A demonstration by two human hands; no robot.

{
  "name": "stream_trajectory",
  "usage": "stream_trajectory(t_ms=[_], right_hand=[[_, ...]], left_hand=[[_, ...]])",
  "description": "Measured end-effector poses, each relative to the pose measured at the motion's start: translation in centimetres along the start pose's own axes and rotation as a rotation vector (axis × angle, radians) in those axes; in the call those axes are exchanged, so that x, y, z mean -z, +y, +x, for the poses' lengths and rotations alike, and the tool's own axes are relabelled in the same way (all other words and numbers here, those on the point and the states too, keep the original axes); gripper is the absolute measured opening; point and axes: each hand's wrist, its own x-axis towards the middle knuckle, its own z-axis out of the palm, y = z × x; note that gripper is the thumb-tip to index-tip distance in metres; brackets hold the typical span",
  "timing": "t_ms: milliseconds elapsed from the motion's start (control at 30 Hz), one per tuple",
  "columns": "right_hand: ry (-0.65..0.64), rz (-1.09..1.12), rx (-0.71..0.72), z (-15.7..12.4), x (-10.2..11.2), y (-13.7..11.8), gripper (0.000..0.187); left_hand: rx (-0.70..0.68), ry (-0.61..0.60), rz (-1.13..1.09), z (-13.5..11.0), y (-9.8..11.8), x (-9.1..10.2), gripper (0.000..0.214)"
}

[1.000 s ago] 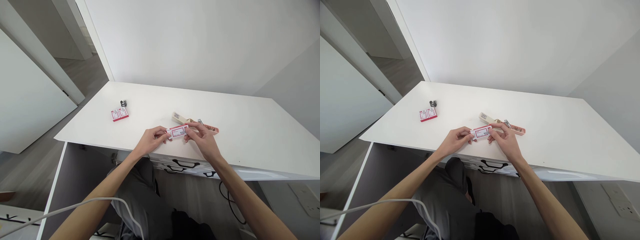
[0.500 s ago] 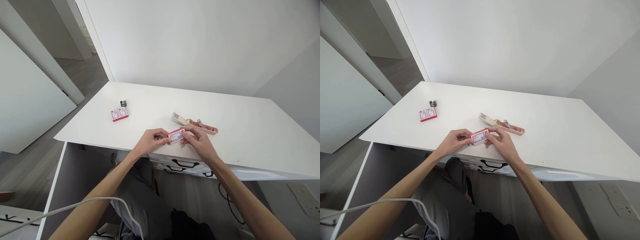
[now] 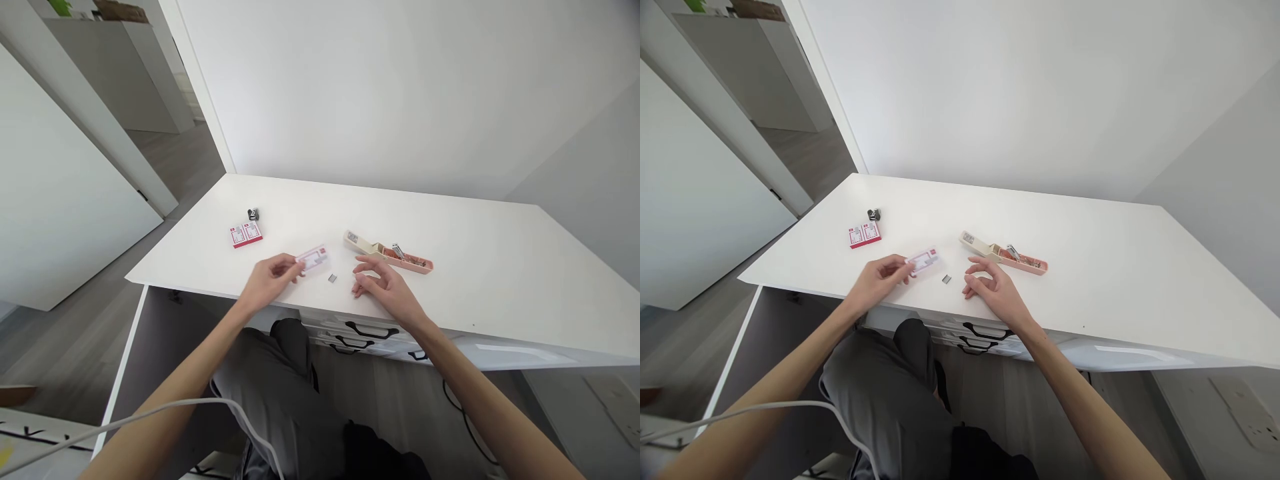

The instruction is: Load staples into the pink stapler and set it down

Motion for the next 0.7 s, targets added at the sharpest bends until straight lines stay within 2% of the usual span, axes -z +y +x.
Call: stream_trajectory(t_ms=[100, 167, 333, 500, 700], right_hand=[[-0.002, -0.044, 0.004, 0.0, -0.1, 0.1, 0.049], [-0.012, -0.061, -0.005, 0.0, -0.3, 0.2, 0.047], [-0.027, -0.113, -0.009, 0.0, -0.9, -0.2, 0.047], [-0.01, -0.179, 0.012, 0.5, -1.4, 0.1, 0.04], [0.103, -0.379, 0.165, 1.2, -2.0, 1.2, 0.028]], left_hand=[[0.089, 0.193, 0.162, -0.6, -0.5, 3.4, 0.049], [0.169, 0.266, 0.297, -0.8, -0.9, 5.6, 0.049], [0.357, 0.228, 0.543, -0.4, -1.4, 9.6, 0.05], [0.464, 0.187, 0.587, 0.5, -1.7, 11.5, 0.051], [0.539, 0.214, 0.619, 0.6, -2.0, 12.1, 0.048]])
